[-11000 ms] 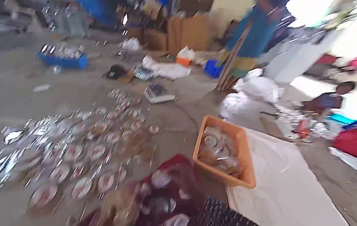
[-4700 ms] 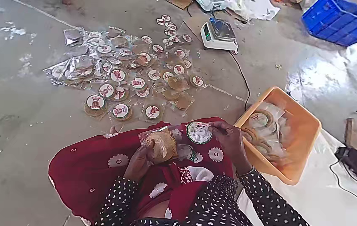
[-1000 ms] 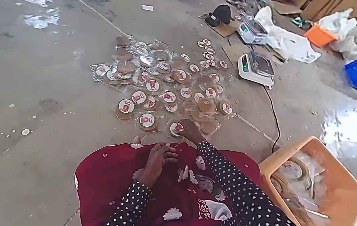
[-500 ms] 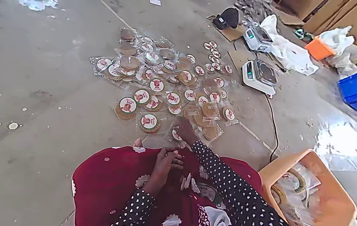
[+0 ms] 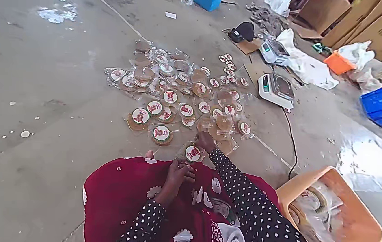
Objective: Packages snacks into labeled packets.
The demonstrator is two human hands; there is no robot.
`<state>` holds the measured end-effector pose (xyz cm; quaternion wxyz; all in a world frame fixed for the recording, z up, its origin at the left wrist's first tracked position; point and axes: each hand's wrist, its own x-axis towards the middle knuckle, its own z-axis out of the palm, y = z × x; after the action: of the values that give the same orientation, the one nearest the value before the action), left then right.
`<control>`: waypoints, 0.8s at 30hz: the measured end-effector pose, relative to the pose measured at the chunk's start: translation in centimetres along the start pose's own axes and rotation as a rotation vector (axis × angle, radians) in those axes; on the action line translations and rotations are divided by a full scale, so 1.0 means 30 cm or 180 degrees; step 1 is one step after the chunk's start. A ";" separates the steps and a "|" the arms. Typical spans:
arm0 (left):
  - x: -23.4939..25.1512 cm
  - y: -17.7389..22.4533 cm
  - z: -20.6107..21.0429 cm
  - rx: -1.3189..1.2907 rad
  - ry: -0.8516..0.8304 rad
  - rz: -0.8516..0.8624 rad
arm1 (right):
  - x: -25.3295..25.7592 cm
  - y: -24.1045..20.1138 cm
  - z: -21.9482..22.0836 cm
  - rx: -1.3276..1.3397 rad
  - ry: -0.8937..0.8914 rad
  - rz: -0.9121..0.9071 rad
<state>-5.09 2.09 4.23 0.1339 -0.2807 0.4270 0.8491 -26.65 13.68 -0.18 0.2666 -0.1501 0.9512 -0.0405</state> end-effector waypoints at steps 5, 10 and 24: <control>0.004 0.000 0.000 0.0028 0.0045 -0.0036 | -0.146 0.049 -0.064 0.0679 0.0610 -0.0301; -0.008 0.008 0.003 -0.0355 0.0098 -0.0233 | -0.436 -0.003 -0.182 0.0819 0.1751 -0.1296; -0.116 -0.016 -0.013 -0.0759 -0.0768 -0.0051 | -0.917 0.203 -0.005 0.1667 0.2645 -0.1596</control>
<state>-1.91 2.12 5.78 0.1568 -0.1940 0.3017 0.9202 -5.96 27.92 12.61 -0.1207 -0.2721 0.8696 -0.3939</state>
